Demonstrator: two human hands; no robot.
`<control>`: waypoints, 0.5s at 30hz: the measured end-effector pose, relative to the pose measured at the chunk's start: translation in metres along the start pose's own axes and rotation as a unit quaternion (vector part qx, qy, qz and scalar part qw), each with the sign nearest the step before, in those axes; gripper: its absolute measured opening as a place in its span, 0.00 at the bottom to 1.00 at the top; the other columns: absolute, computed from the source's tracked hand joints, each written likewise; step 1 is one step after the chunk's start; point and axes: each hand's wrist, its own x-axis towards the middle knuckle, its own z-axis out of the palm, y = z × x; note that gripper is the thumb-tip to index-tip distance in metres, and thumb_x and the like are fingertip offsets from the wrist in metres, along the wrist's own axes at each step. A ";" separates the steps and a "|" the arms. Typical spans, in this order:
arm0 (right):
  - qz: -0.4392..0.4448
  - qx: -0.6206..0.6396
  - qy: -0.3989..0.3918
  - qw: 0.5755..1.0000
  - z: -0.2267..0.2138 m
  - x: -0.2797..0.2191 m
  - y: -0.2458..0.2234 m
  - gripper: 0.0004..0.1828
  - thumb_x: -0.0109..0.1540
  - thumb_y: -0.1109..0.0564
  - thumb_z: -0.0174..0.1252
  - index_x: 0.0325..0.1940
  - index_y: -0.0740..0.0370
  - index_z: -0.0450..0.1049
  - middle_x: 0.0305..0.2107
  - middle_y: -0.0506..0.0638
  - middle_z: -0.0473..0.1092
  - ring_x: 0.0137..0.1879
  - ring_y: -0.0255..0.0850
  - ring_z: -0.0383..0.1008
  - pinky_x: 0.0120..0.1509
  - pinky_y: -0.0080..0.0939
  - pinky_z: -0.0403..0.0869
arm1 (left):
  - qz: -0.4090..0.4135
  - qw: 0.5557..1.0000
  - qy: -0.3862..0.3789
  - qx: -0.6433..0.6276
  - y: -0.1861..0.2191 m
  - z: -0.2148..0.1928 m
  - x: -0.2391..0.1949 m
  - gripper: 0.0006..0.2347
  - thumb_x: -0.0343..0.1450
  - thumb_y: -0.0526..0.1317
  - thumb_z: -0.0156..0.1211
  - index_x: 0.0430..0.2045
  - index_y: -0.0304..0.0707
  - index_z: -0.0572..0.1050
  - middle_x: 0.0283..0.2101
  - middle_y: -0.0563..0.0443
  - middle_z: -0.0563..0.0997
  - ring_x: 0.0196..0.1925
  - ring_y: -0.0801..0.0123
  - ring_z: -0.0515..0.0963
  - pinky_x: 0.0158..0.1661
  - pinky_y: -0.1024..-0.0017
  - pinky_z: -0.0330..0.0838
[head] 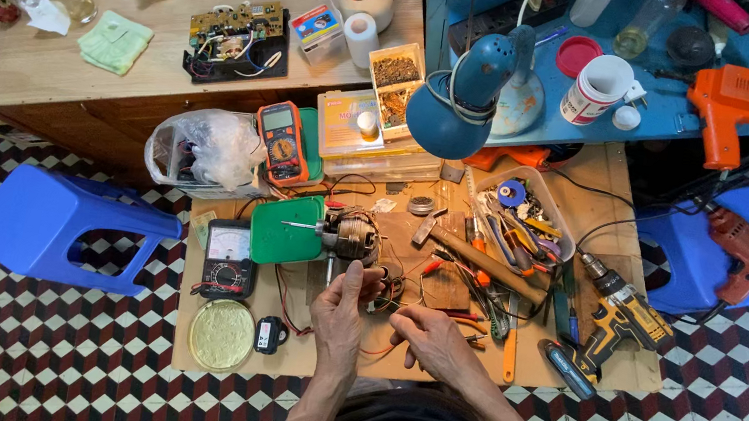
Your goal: The person works on a disassembled electric motor on a cluttered workbench. They repeatedly rotate the rotor shaft by hand, wipe the shaft and commutator with a white cloth, and use a multimeter probe to test electrical continuity on the commutator segments. The person also uses pliers to adjust a small part on the rotor and briefly picks up a power drill before returning to manual adjustments.
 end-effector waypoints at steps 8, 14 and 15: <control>0.004 0.019 -0.017 1.000 -0.013 -0.019 0.007 0.21 0.66 0.46 0.50 0.47 0.66 0.77 0.32 0.50 0.79 0.25 0.33 0.76 0.25 0.34 0.72 | -0.029 0.999 0.005 -0.046 -0.001 0.023 -0.026 0.17 0.73 0.44 0.56 0.51 0.33 0.76 0.43 0.48 0.87 0.44 0.72 0.85 0.47 0.75 0.78; 0.012 0.042 -0.012 0.999 -0.022 -0.032 0.025 0.19 0.65 0.47 0.50 0.47 0.62 0.77 0.31 0.49 0.79 0.24 0.33 0.74 0.25 0.33 0.69 | -0.051 0.993 0.023 -0.100 -0.032 0.023 -0.034 0.16 0.77 0.45 0.61 0.43 0.23 0.77 0.39 0.39 0.84 0.41 0.65 0.83 0.48 0.69 0.78; 0.011 0.047 -0.010 0.999 -0.023 -0.035 0.030 0.19 0.65 0.47 0.51 0.46 0.64 0.77 0.31 0.49 0.78 0.24 0.33 0.74 0.25 0.33 0.69 | -0.063 0.992 0.017 -0.108 -0.037 0.023 -0.037 0.18 0.76 0.47 0.59 0.45 0.23 0.77 0.41 0.38 0.84 0.43 0.63 0.83 0.50 0.68 0.77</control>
